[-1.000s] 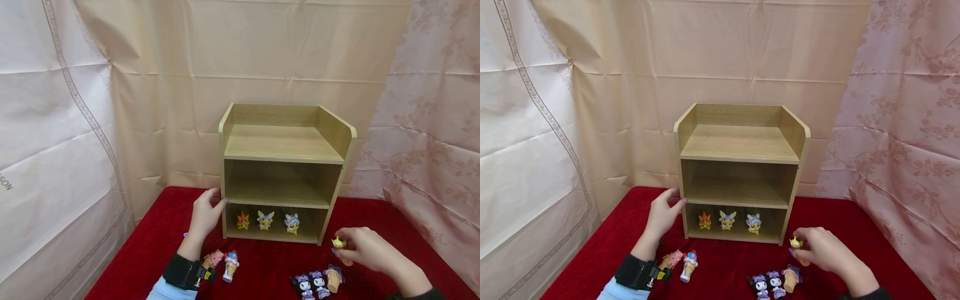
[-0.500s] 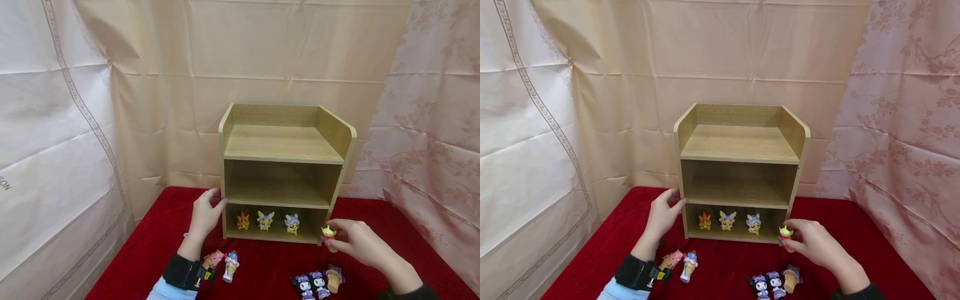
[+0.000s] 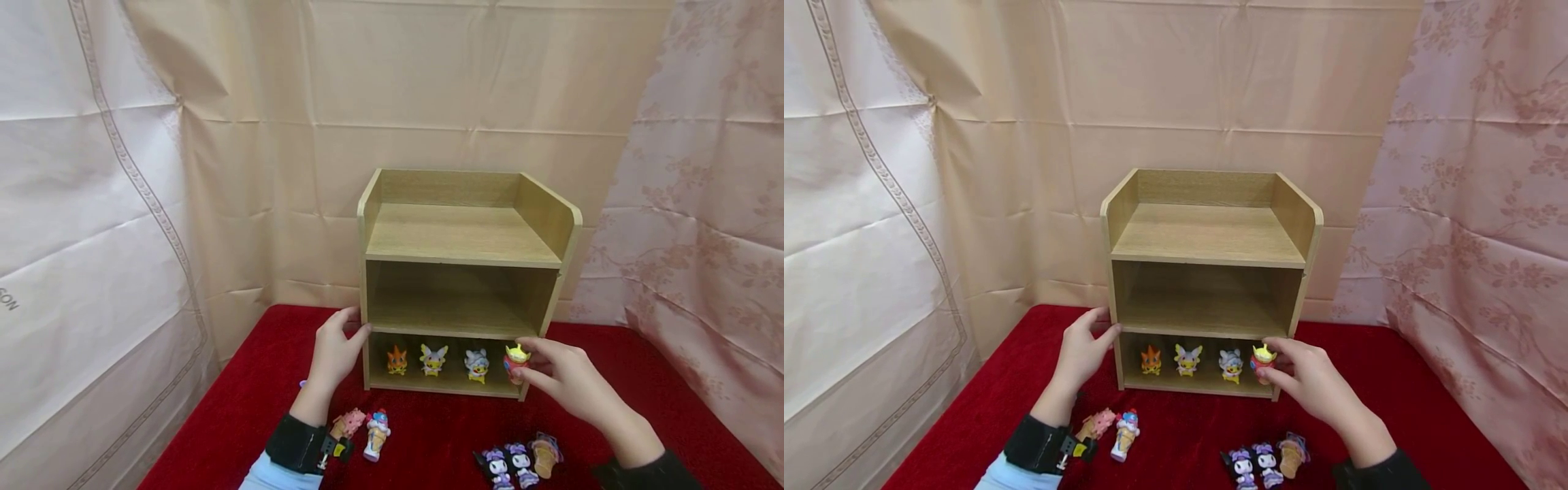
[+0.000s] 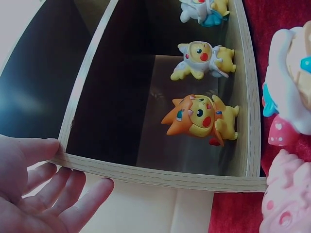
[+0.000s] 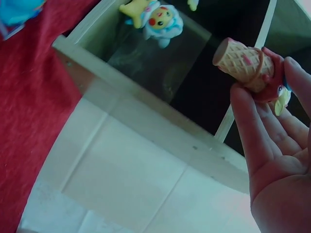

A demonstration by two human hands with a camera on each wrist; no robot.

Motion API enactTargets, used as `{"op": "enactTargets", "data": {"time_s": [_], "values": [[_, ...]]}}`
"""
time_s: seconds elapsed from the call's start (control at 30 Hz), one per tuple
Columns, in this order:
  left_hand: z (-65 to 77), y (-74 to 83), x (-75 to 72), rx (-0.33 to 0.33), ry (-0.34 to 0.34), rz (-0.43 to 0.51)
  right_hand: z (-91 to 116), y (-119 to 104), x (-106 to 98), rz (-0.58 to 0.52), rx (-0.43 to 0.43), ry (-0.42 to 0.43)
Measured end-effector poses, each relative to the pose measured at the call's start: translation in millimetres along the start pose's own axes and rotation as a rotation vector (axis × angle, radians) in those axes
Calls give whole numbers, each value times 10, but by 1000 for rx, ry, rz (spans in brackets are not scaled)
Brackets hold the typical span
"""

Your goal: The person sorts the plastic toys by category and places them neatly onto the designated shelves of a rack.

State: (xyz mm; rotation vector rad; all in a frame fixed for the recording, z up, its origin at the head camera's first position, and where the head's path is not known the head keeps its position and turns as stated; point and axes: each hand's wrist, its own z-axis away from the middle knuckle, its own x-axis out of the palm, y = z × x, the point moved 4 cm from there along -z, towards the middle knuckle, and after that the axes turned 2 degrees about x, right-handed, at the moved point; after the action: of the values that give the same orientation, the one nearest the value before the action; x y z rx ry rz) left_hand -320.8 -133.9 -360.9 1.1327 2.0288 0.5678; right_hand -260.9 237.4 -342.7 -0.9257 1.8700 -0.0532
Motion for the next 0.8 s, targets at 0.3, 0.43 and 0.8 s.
{"op": "enactTargets", "data": {"time_s": [0.3,0.43,0.8], "values": [[-6,-4,-8,-6,0,10,-175,-148,3,-13,-52,76],[-5,-6,-6,-5,0,13,-257,-193,8,-31,-68,94],[-4,-2,4,0,-1,16,-503,-306,43,-63,-74,126]]}}
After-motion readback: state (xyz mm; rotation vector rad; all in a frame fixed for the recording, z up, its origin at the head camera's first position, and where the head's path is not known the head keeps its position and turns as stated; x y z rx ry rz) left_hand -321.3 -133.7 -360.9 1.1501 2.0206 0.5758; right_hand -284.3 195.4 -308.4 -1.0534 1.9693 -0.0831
